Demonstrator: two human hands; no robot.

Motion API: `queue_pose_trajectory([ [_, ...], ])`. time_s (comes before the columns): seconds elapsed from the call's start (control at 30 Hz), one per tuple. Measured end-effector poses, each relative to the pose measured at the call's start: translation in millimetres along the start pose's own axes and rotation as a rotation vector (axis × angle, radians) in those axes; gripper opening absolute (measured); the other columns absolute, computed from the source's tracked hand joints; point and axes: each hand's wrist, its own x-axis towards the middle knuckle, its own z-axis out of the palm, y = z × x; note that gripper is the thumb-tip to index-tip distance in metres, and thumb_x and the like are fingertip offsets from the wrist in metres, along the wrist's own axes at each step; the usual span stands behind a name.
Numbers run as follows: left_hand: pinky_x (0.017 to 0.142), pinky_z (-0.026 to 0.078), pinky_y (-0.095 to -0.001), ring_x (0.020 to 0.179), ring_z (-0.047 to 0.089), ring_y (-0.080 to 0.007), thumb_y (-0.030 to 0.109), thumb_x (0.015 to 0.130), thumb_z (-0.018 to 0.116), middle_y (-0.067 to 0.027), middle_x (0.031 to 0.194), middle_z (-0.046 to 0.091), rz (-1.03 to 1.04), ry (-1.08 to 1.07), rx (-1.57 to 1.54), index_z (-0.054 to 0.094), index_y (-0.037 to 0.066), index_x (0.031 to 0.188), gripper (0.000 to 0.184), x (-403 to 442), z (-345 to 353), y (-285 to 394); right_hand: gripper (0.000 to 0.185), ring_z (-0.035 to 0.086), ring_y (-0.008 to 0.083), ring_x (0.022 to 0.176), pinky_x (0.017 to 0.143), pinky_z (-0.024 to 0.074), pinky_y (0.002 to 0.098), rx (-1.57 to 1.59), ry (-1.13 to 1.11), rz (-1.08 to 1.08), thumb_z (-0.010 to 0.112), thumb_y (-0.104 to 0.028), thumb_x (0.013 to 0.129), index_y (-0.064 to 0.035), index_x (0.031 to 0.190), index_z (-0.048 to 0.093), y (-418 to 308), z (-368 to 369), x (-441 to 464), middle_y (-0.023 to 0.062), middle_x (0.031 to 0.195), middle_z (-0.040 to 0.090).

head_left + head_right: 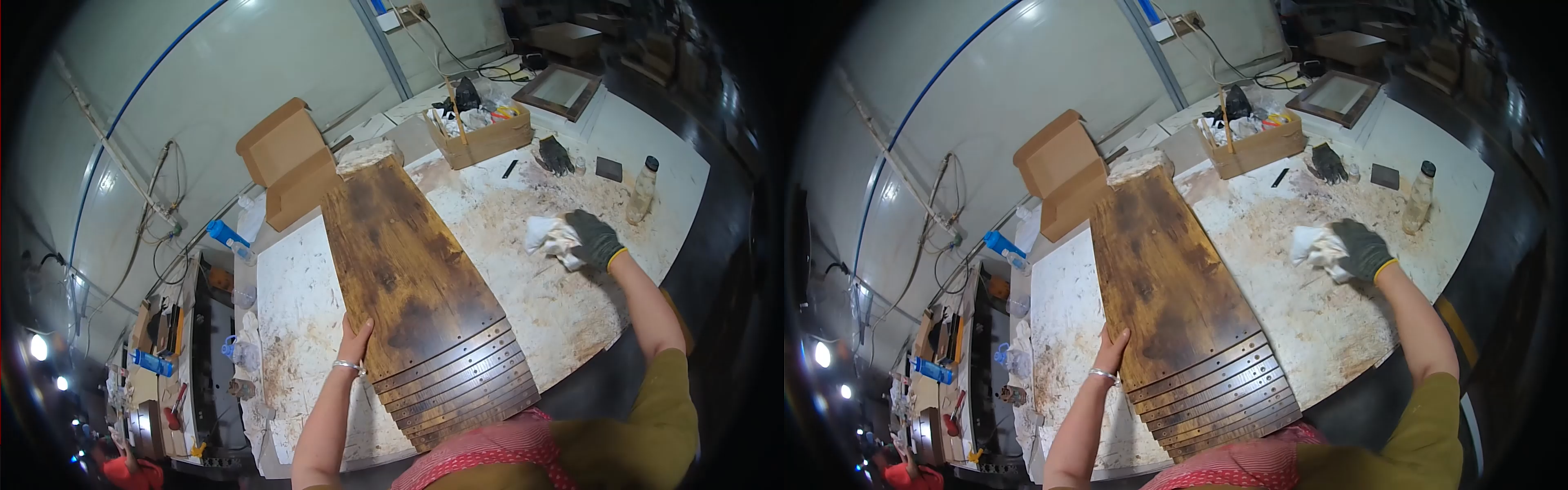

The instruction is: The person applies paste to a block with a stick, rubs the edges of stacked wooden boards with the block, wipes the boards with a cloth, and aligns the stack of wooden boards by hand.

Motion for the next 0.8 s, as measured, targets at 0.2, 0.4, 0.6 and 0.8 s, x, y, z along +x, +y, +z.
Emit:
queue_pose_trajectory([
  [0.2, 0.103, 0.031, -0.0318, 0.124, 0.04, -0.0243, 0.037, 0.086, 0.061, -0.0171, 0.136, 0.04, 0.146, 0.006, 0.067, 0.016, -0.001, 0.142, 0.081, 0.7, 5.1, -5.0, 0.06, 0.049, 0.0323, 0.116, 0.097, 0.0392, 0.0393, 0.113, -0.144, 0.025, 0.064, -0.04, 0.076, -0.0045, 0.122, 0.051, -23.5, -4.2, -14.9, 0.0187, 0.124, 0.052],
  [0.4, 0.102, 0.032, -0.0321, 0.123, 0.041, -0.0229, 0.032, 0.086, 0.063, -0.0151, 0.135, 0.041, 0.121, 0.001, -0.077, 0.015, 0.002, 0.143, 0.08, 1.6, 8.6, -5.6, 0.066, 0.041, 0.0382, 0.124, 0.1, 0.0388, 0.0405, 0.397, -0.101, -0.493, 0.063, -0.004, 0.07, -0.0124, 0.132, 0.042, -104.6, 74.6, 24.2, 0.0244, 0.142, 0.029],
  [0.6, 0.098, 0.037, -0.0325, 0.118, 0.045, -0.0224, 0.018, 0.087, 0.059, -0.0123, 0.132, 0.044, 0.148, -0.057, -0.349, 0.02, 0.007, 0.142, 0.069, -5.9, 12.6, -10.0, 0.079, 0.045, 0.0318, 0.122, 0.101, 0.0354, 0.0349, 1.029, -0.352, 0.264, 0.058, -0.046, 0.083, -0.0002, 0.14, 0.029, -192.1, 80.7, 40.2, 0.0237, 0.13, 0.048],
  [0.8, 0.097, 0.039, -0.0328, 0.118, 0.044, -0.0227, 0.014, 0.087, 0.057, -0.0136, 0.133, 0.041, 0.187, -0.064, -0.387, 0.016, 0.006, 0.143, 0.07, -37.8, 21.4, -18.1, 0.074, 0.041, 0.0239, 0.124, 0.103, 0.0308, 0.0328, 1.218, -0.377, 0.266, 0.059, -0.041, 0.084, -0.0015, 0.14, 0.03, -203.2, 53.8, -1.1, 0.017, 0.134, 0.045],
])
